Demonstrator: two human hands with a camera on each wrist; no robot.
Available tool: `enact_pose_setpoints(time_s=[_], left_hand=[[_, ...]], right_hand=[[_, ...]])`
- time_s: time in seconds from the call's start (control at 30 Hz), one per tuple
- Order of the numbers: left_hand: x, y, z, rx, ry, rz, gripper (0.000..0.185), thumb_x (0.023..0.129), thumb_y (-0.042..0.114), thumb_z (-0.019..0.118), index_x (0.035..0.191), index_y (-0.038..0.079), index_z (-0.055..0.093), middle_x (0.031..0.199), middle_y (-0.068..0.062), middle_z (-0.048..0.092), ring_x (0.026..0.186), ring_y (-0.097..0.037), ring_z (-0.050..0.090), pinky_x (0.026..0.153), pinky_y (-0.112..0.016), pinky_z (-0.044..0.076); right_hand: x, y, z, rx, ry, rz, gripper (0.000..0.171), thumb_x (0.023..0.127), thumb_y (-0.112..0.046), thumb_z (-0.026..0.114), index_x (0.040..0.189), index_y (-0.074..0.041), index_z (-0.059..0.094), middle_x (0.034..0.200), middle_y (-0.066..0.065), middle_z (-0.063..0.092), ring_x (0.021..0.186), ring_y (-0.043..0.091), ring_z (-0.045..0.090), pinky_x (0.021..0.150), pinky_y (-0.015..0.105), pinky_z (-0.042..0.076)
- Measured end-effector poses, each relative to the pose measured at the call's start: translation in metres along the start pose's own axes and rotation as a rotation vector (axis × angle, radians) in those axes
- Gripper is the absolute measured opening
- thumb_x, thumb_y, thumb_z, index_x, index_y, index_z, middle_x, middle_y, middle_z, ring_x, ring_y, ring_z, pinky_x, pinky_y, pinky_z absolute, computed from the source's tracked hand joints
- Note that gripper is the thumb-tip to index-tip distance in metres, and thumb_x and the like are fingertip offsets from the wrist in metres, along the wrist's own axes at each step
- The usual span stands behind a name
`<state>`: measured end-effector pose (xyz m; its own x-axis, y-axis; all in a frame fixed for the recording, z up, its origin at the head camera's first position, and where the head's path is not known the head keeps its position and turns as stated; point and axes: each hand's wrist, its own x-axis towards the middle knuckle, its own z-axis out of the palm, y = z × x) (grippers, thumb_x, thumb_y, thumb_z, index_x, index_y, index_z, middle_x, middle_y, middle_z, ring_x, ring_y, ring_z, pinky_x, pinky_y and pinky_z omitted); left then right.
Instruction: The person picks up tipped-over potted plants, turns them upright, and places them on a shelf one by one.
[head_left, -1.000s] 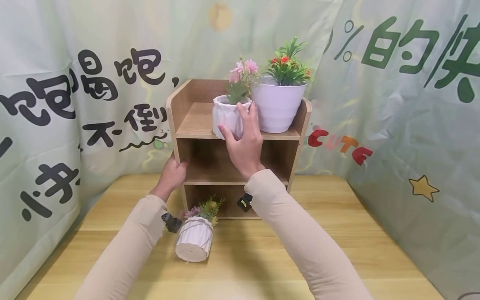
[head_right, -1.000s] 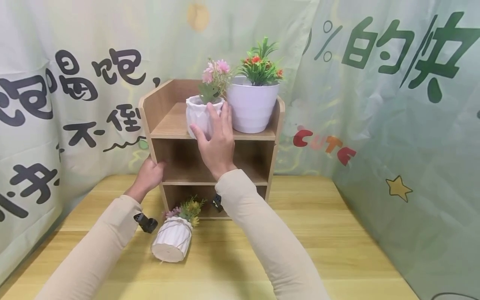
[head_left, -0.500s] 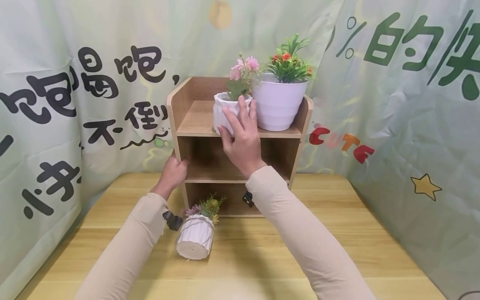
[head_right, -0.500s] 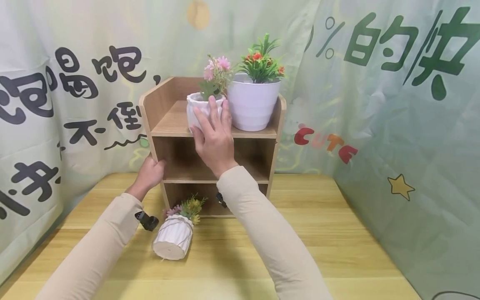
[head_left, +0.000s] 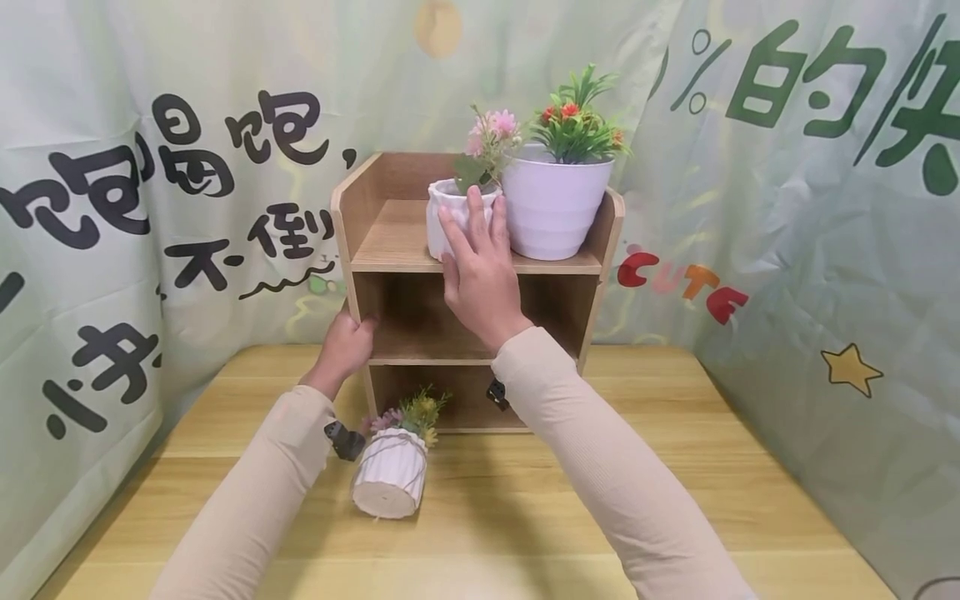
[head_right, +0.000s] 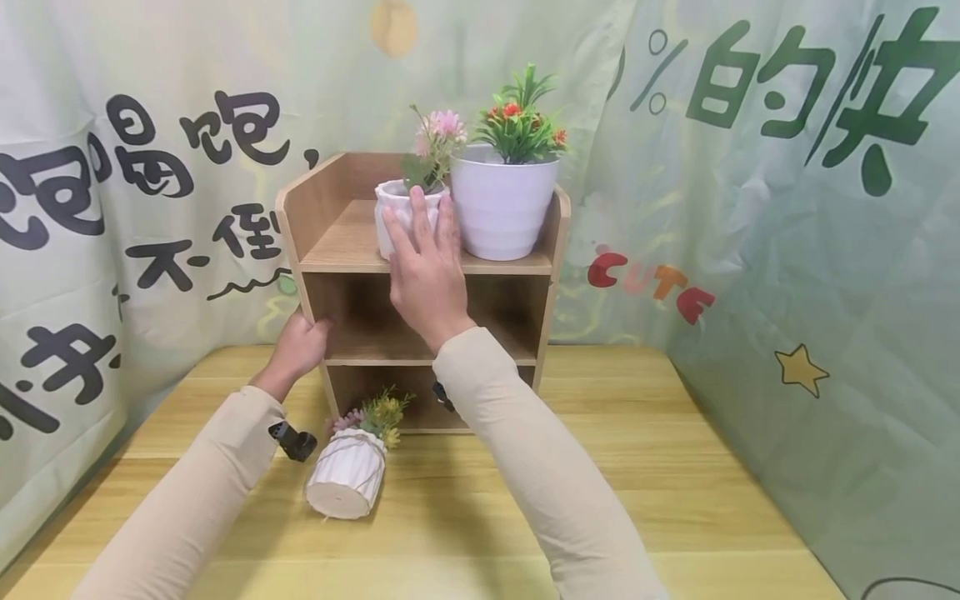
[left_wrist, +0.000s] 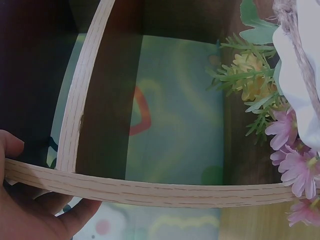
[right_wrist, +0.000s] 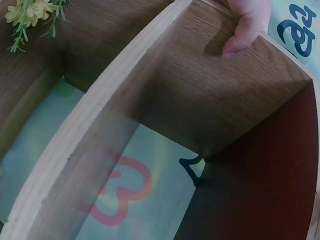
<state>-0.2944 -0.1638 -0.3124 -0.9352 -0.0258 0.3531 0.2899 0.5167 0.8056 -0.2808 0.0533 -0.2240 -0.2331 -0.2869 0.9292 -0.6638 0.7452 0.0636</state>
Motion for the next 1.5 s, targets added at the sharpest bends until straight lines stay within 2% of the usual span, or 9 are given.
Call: enact_pose_setpoints(time_s=[0.37,0.53,0.67,0.73,0.97,1.1,1.3,1.43,1.5], left_hand=[[-0.001,-0.001,0.0,-0.003,0.009,-0.001,0.034,0.1,0.017,0.042,0.111,-0.013,0.052,0.099,-0.029,0.056,0.094,-0.038,0.052,0.089,-0.052,0.044],[-0.005,-0.005,0.0,-0.001,0.005,-0.009,0.032,0.1,0.015,0.042,0.112,-0.012,0.052,0.096,-0.027,0.056,0.094,-0.037,0.052,0.089,-0.051,0.044],[-0.004,-0.003,0.0,0.011,0.012,0.003,0.027,0.1,0.016,0.042,0.098,-0.009,0.053,0.077,-0.016,0.047,0.08,-0.035,0.049,0.077,-0.046,0.044],[-0.004,-0.002,0.0,0.015,0.015,0.005,0.027,0.1,0.017,0.042,0.096,-0.008,0.054,0.075,-0.014,0.046,0.078,-0.034,0.049,0.076,-0.045,0.044],[-0.003,0.001,0.0,0.005,0.006,0.002,0.03,0.1,0.016,0.042,0.106,-0.011,0.054,0.092,-0.024,0.055,0.091,-0.037,0.052,0.087,-0.051,0.044],[-0.002,0.001,0.0,-0.006,0.005,0.005,0.031,0.1,0.015,0.042,0.111,-0.012,0.053,0.103,-0.029,0.056,0.098,-0.039,0.052,0.092,-0.053,0.042],[-0.002,0.0,0.0,-0.005,0.009,0.005,0.028,0.1,0.017,0.042,0.104,-0.009,0.053,0.095,-0.026,0.055,0.093,-0.037,0.052,0.088,-0.051,0.044],[-0.001,0.0,0.0,-0.004,0.006,-0.007,0.028,0.1,0.018,0.041,0.101,-0.008,0.053,0.09,-0.023,0.053,0.088,-0.036,0.052,0.083,-0.049,0.045],[0.0,0.0,0.0,-0.014,0.011,-0.009,0.029,0.099,0.017,0.042,0.107,-0.009,0.054,0.095,-0.025,0.056,0.092,-0.036,0.052,0.087,-0.05,0.044]], right_hand=[[0.007,-0.002,-0.006,-0.069,-0.237,0.088,0.061,0.092,-0.028,0.059,0.146,-0.004,0.042,0.157,0.024,0.017,0.142,0.049,0.004,0.118,0.04,0.0],[0.004,-0.004,-0.006,-0.056,-0.268,0.106,0.063,0.092,-0.031,0.058,0.147,-0.006,0.041,0.158,0.023,0.015,0.143,0.048,0.003,0.118,0.039,0.0],[0.003,-0.002,-0.006,-0.027,-0.23,0.098,0.061,0.092,-0.029,0.059,0.145,-0.005,0.043,0.157,0.023,0.017,0.143,0.046,0.004,0.118,0.037,0.001],[0.002,-0.001,-0.007,-0.003,-0.214,0.101,0.06,0.092,-0.028,0.06,0.144,-0.005,0.045,0.157,0.023,0.018,0.144,0.045,0.004,0.118,0.035,0.001],[-0.002,0.0,-0.013,0.056,-0.166,0.09,0.056,0.092,-0.027,0.059,0.141,-0.002,0.047,0.155,0.023,0.025,0.144,0.041,0.011,0.118,0.033,0.006],[-0.003,0.005,-0.015,0.09,-0.083,0.032,0.052,0.091,-0.02,0.059,0.137,0.001,0.05,0.148,0.026,0.037,0.141,0.039,0.024,0.118,0.036,0.013],[-0.008,0.013,-0.02,0.166,0.038,0.004,0.049,0.089,-0.013,0.059,0.132,0.008,0.049,0.135,0.027,0.051,0.131,0.037,0.042,0.115,0.035,0.022],[-0.018,0.019,-0.023,0.221,0.175,-0.004,0.045,0.085,-0.008,0.06,0.126,0.01,0.052,0.126,0.026,0.056,0.123,0.037,0.049,0.111,0.037,0.031],[-0.024,0.022,-0.024,0.236,0.249,-0.013,0.044,0.084,-0.006,0.061,0.124,0.01,0.054,0.122,0.025,0.058,0.121,0.037,0.051,0.109,0.039,0.035]])
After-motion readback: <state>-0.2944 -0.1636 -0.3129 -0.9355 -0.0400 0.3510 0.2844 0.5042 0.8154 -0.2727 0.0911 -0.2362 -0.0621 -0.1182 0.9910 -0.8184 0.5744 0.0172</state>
